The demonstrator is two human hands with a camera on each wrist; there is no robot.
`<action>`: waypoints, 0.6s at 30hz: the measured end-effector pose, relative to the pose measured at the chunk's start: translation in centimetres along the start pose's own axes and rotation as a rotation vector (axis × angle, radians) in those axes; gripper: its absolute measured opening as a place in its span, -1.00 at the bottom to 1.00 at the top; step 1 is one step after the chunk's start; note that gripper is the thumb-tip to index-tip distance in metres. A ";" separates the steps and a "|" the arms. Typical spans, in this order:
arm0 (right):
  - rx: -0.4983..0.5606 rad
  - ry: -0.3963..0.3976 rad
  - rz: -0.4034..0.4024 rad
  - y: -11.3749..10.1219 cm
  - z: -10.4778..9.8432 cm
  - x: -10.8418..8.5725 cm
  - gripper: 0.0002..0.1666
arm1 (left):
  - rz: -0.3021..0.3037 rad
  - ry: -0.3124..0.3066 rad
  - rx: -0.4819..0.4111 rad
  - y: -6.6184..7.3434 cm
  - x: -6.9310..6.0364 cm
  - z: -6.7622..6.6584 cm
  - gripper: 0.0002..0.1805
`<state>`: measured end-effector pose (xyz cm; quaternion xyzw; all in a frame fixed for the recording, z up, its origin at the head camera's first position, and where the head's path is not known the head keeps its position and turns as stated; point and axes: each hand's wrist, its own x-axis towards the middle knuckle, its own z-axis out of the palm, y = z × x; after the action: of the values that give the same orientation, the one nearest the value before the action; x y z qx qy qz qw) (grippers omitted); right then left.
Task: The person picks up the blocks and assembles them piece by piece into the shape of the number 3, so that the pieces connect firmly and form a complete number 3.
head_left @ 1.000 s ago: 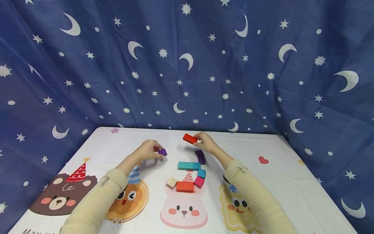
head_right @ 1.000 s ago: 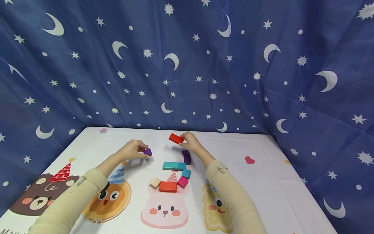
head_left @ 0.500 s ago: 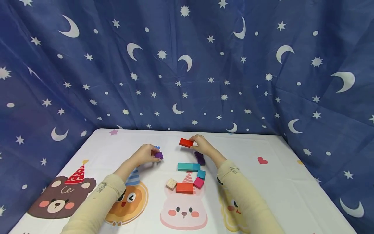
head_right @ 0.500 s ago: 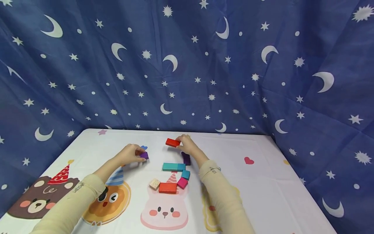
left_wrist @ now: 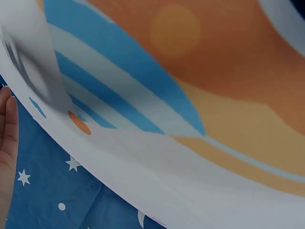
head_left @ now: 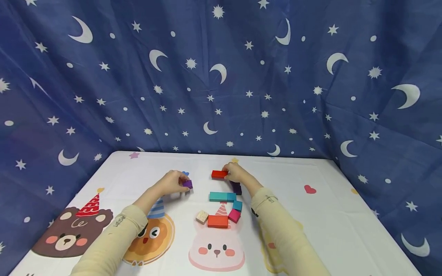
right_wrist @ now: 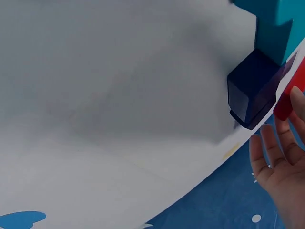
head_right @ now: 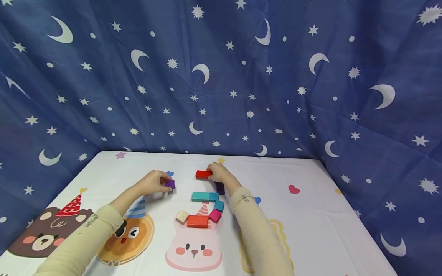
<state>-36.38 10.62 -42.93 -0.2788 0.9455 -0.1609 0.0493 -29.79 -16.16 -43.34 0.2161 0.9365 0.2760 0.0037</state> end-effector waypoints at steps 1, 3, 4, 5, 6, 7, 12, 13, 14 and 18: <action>-0.007 -0.007 -0.002 0.0 0.0 0.0 -0.68 | 0.005 0.000 0.003 0.1 0.1 0.0 -0.67; -0.028 -0.022 0.005 0.1 -0.1 0.0 -0.69 | 0.026 0.000 0.006 0.2 0.3 0.1 -0.68; -0.038 -0.026 0.007 0.0 0.0 0.0 -0.69 | 0.029 -0.002 0.008 0.2 0.2 0.2 -0.68; -0.040 -0.029 0.012 -0.1 0.0 0.0 -0.69 | 0.035 -0.003 0.013 0.2 0.2 0.2 -0.68; -0.041 -0.030 0.018 -0.1 0.0 0.0 -0.69 | 0.034 -0.003 0.012 0.3 0.2 0.3 -0.68; -0.036 -0.030 0.028 -0.2 0.1 -0.1 -0.68 | 0.031 -0.003 0.012 0.3 0.2 0.3 -0.68; -0.013 -0.051 0.085 -0.6 -0.2 -0.1 -0.63 | 0.007 0.006 0.032 0.5 0.2 0.5 -0.69; -0.002 -0.061 0.103 -0.6 -0.2 -0.1 -0.62 | -0.002 0.009 0.034 0.4 0.3 0.5 -0.68; 0.003 -0.076 0.122 -0.6 -0.2 0.1 -0.62 | -0.007 0.013 0.036 0.4 0.3 0.5 -0.68; -0.013 -0.092 0.130 1.4 1.4 2.5 -0.63 | -0.033 0.029 0.045 0.6 0.4 0.6 -0.66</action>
<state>-38.91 10.01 -44.68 -0.2242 0.9594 -0.1384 0.1012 -29.86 -15.27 -43.51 0.1968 0.9459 0.2579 -0.0102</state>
